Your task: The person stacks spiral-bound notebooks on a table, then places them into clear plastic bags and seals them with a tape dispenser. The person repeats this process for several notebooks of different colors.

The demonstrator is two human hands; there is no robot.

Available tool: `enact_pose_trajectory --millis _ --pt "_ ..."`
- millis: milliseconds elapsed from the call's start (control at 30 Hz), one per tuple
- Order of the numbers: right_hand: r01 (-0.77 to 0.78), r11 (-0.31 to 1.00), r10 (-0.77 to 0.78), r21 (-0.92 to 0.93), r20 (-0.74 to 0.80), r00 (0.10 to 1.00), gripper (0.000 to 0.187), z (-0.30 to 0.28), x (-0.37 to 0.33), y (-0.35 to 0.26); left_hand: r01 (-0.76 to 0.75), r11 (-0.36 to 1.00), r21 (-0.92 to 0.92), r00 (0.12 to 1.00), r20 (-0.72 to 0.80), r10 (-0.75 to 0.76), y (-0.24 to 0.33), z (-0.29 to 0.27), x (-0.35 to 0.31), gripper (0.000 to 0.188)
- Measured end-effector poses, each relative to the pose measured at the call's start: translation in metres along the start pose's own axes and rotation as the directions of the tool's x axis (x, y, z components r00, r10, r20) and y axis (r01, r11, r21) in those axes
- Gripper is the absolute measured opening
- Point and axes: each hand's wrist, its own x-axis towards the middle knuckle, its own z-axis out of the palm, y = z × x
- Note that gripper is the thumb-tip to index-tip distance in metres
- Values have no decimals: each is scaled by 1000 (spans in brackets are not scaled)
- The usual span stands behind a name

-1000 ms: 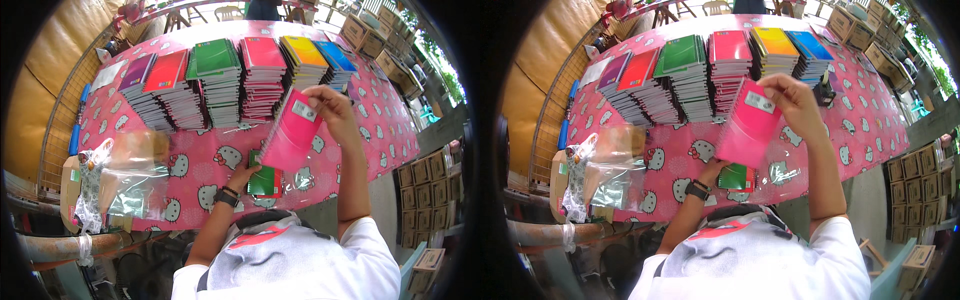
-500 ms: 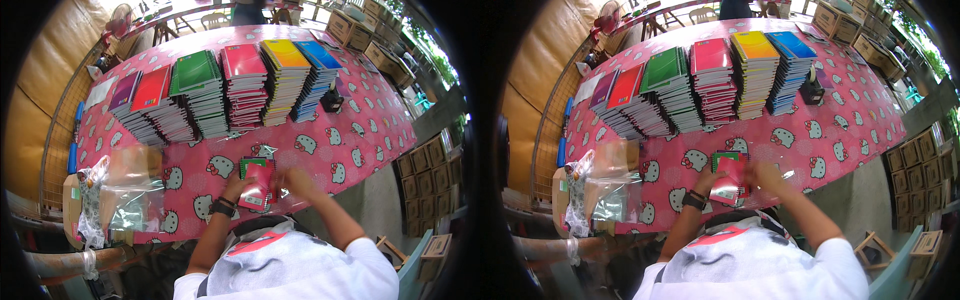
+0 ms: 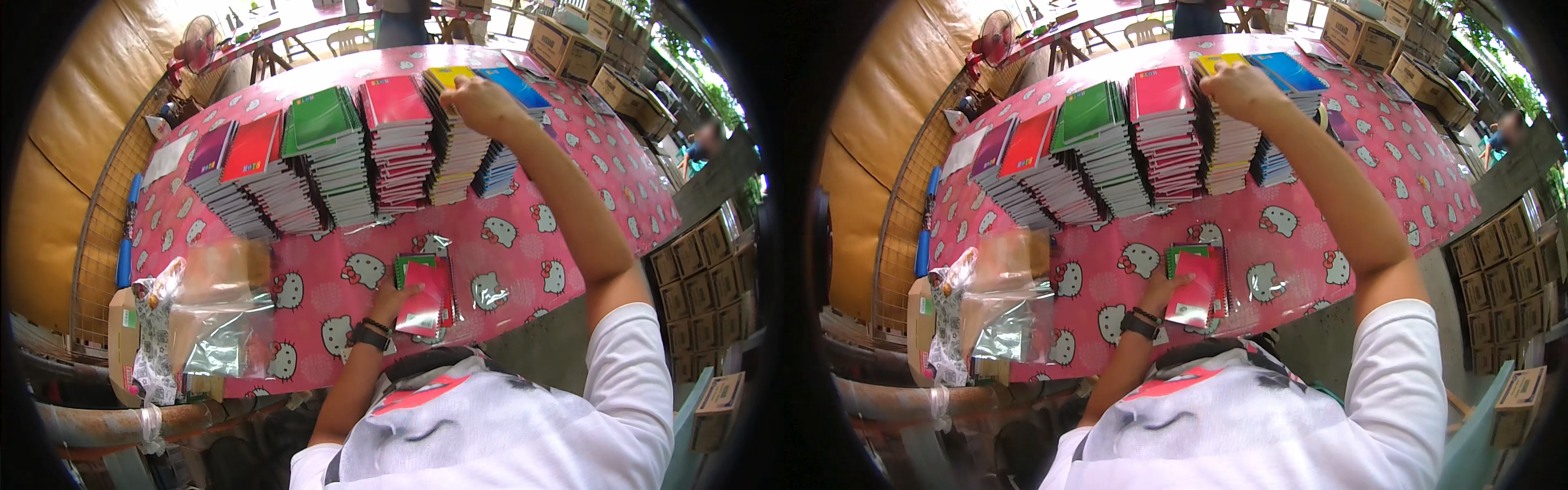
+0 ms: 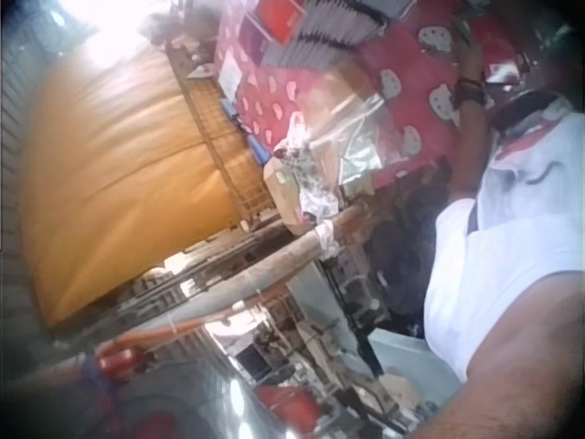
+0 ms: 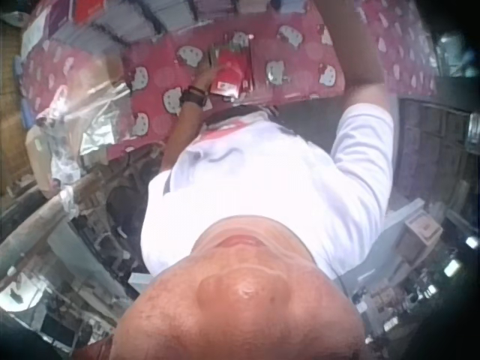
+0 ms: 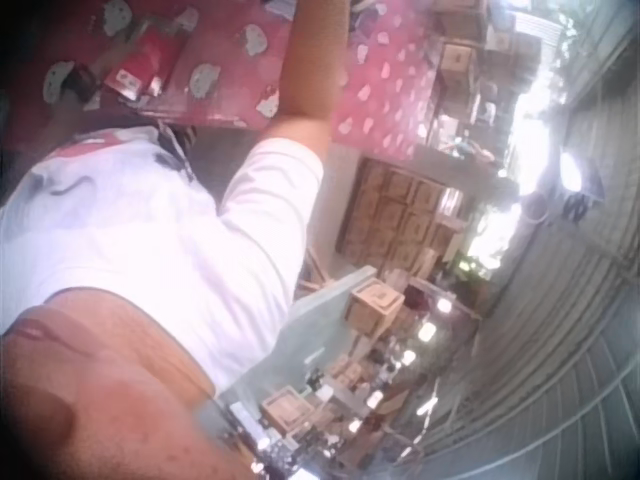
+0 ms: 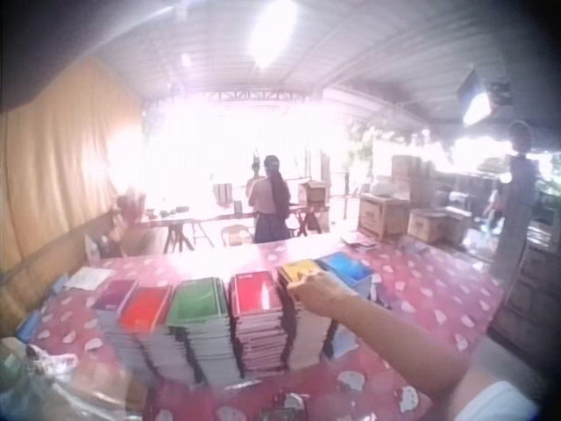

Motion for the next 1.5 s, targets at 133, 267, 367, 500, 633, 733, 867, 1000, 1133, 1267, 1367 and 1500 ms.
enact_pose_trajectory --millis 133,267,367,500,633,733,867,1000,1133,1267,1367,1500 --pt "-21 996 36 83 -188 982 20 4 -11 15 -57 998 -41 998 -22 56 -2 7 0 32" --pt "-162 916 340 367 -496 799 18 -13 -45 23 6 1000 1 1000 1 -6 -2 4 2 36" --pt "-183 464 724 867 -252 643 18 -26 -105 -29 63 956 -286 997 70 -45 -24 -21 8 61" --pt "-449 -139 683 882 414 602 16 101 -218 -116 50 859 -510 998 55 -25 33 26 -18 68" --pt "-545 363 342 756 436 832 20 97 -222 -154 -18 977 -211 993 108 42 0 -2 -5 48" --pt "-338 631 418 698 61 906 23 70 -160 -72 23 998 -54 997 69 -19 -1 -5 -2 54" --pt "-331 931 354 155 -611 708 31 9 -67 57 -26 999 -35 995 92 29 -9 -6 3 51" --pt "-548 836 542 -33 209 814 69 1 -28 102 -49 979 -199 990 123 75 -4 6 2 48" --pt "-457 886 455 -78 335 825 45 8 -3 93 39 948 -316 988 151 10 5 7 -6 48" --pt "-468 877 479 -112 109 871 25 -7 -14 77 73 943 -325 990 139 -28 16 13 -14 46" --pt "-630 765 643 137 -224 732 19 -33 -63 96 61 947 -316 993 115 -26 14 15 -11 45" --pt "-424 279 690 861 127 712 29 22 -164 53 63 948 -312 988 156 -14 -3 6 -6 42"
